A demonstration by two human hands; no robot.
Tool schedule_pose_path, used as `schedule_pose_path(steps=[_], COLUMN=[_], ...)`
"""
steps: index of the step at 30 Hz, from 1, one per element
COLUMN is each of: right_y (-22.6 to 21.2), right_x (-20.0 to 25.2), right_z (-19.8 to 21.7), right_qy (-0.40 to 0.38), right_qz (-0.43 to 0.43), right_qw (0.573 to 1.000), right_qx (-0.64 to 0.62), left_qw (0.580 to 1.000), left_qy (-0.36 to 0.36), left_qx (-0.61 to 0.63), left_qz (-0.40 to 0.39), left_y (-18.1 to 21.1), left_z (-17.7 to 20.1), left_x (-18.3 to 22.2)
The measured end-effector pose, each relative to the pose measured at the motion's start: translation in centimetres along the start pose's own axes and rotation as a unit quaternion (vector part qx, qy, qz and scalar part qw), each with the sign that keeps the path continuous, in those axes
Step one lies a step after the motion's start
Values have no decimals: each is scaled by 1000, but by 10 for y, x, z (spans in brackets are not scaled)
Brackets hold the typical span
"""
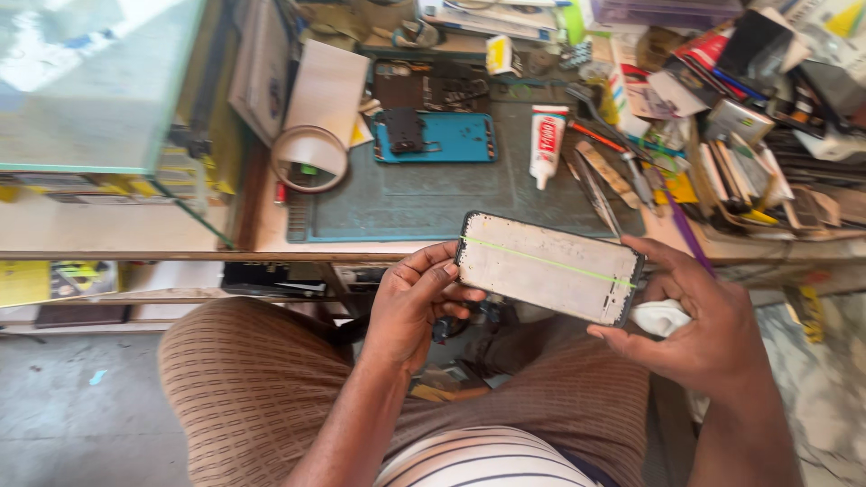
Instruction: The person cleans the edges of a smartphone screen with a cloth, then applies adhesive along the perimeter of the screen using a tube. The work is performed on a cluttered workbench with various tools and phone parts visible.
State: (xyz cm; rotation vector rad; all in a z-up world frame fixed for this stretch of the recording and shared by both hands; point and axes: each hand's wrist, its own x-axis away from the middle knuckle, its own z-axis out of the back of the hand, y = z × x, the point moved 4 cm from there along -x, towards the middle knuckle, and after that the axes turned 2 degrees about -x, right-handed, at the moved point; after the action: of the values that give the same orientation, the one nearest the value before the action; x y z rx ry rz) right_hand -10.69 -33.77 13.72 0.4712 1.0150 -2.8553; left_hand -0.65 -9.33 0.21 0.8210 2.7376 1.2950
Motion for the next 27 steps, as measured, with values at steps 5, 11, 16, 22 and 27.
schedule_pose_path(steps=[5, 11, 16, 22, 27], right_y=[13, 33, 51, 74, 94], right_x=[29, 46, 60, 73, 86], right_z=[15, 5, -24, -67, -87], right_qy=[23, 42, 67, 40, -28], right_qz=[-56, -41, -69, -59, -120], right_qw=[997, 997, 983, 916, 823], right_qx=[44, -47, -159, -395, -554], left_qw=[998, 999, 999, 987, 982], left_qy=[-26, -25, -28, -94, -74], left_qx=[-50, -34, 15, -3, -92], left_qz=[10, -4, -31, -131, -149], left_y=[-15, -24, -23, -5, 15], left_z=[-16, -21, -21, -36, -56], left_x=[2, 6, 14, 32, 38])
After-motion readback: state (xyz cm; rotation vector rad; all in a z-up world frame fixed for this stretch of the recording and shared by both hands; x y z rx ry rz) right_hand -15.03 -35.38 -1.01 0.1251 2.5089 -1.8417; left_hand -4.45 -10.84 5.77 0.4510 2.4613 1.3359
